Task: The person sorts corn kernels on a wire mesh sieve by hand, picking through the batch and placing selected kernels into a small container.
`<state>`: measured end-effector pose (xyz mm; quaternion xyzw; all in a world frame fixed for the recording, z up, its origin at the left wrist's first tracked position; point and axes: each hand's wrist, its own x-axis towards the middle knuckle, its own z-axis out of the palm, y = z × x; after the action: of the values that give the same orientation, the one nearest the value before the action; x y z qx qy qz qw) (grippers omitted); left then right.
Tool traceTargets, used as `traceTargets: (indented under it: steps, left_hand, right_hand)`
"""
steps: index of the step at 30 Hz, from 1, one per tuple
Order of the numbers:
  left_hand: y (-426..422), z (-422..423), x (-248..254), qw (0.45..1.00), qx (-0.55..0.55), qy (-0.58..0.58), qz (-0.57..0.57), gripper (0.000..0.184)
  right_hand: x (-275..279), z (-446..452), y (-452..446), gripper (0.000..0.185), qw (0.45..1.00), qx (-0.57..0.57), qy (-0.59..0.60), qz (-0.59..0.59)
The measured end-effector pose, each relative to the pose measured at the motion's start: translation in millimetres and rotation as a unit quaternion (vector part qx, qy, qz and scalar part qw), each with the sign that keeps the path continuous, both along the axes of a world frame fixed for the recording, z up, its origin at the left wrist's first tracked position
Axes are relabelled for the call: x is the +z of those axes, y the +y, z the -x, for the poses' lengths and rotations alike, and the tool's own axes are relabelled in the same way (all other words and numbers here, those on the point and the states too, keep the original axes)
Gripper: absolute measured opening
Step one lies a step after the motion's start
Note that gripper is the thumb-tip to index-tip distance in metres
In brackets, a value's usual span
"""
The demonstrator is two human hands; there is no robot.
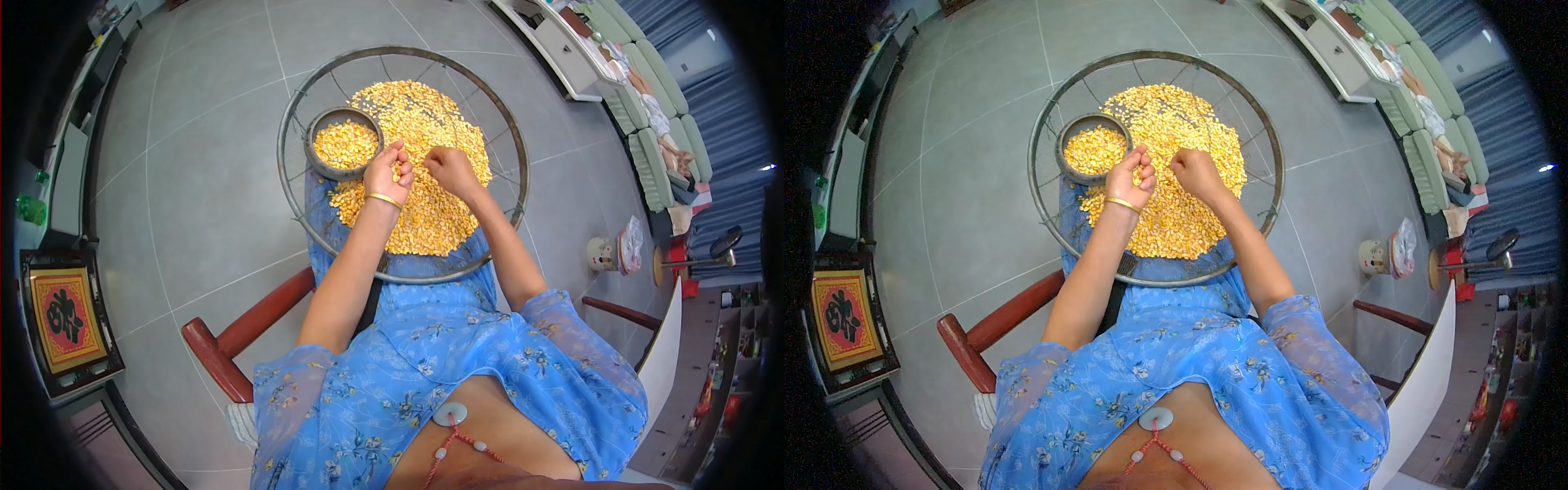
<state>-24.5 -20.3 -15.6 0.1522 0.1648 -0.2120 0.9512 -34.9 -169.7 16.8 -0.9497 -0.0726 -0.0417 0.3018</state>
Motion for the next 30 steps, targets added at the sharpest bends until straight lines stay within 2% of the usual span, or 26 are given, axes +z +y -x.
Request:
traceTargets:
  steps: [5,7,9,10,13,14,15,17,18,20,25,28,30]
  left_hand:
    - [-0.8,0.3,2.7,1.0,-0.006,0.008,-0.009,0.015]
    - [-1.6,3.8,16.8,1.0,-0.008,0.012,-0.023,0.015]
    - [-4.7,6.9,31.7,0.995,0.024,0.094,-0.033,0.015]
    - [-4.7,8.5,35.6,0.995,0.024,0.094,-0.033,0.015]
    - [-2.7,8.1,30.7,0.994,0.04,0.092,-0.034,0.018]
    - [0.1,4.3,16.5,0.999,0.006,0.042,-0.017,0.018]
    - [1.0,1.5,6.4,1.0,-0.029,-0.009,-0.001,0.018]
    - [0.6,1.9,2.7,0.999,-0.034,-0.013,0.014,0.017]
    - [1.4,2.0,2.0,0.999,-0.039,-0.017,0.03,0.016]
    - [2.0,1.8,2.1,0.999,-0.037,-0.014,0.032,0.016]
    - [3.1,2.7,5.5,0.998,-0.037,-0.012,0.043,0.014]
    - [3.2,2.6,2.9,0.998,-0.033,-0.009,0.052,0.014]
    - [3.1,1.8,2.3,0.999,-0.031,-0.004,0.041,0.014]
  right_hand:
    - [44.1,0.4,14.8,0.014,0.996,-0.038,-0.054,-0.065]
    - [52.2,3.5,24.9,0.014,0.995,-0.022,-0.055,-0.078]
    - [57.1,6.9,35.8,0.015,0.982,0.076,-0.021,-0.169]
    - [70.5,12.1,43.4,0.016,0.983,0.075,0.024,-0.164]
    - [63.0,0.2,38.3,0.015,0.975,0.037,0.036,-0.218]
    - [45.5,-14.9,27.0,0.016,0.986,-0.006,0.033,-0.163]
    - [24.3,-28.7,16.5,0.016,0.986,-0.006,0.033,-0.163]
    - [-13.9,-48.7,0.4,0.017,0.998,-0.035,0.007,-0.055]
    - [-24.1,-50.7,-1.0,0.017,0.998,-0.034,0.006,-0.055]
    - [-40.6,-52.1,1.6,0.018,0.999,-0.027,-0.001,0.026]
    - [-53.6,-46.1,11.2,0.019,0.998,-0.046,0.007,0.051]
    - [-44.7,-41.0,9.7,0.016,0.998,-0.047,0.039,0.005]
    - [-37.4,-36.9,2.9,0.015,0.999,-0.05,-0.007,-0.02]
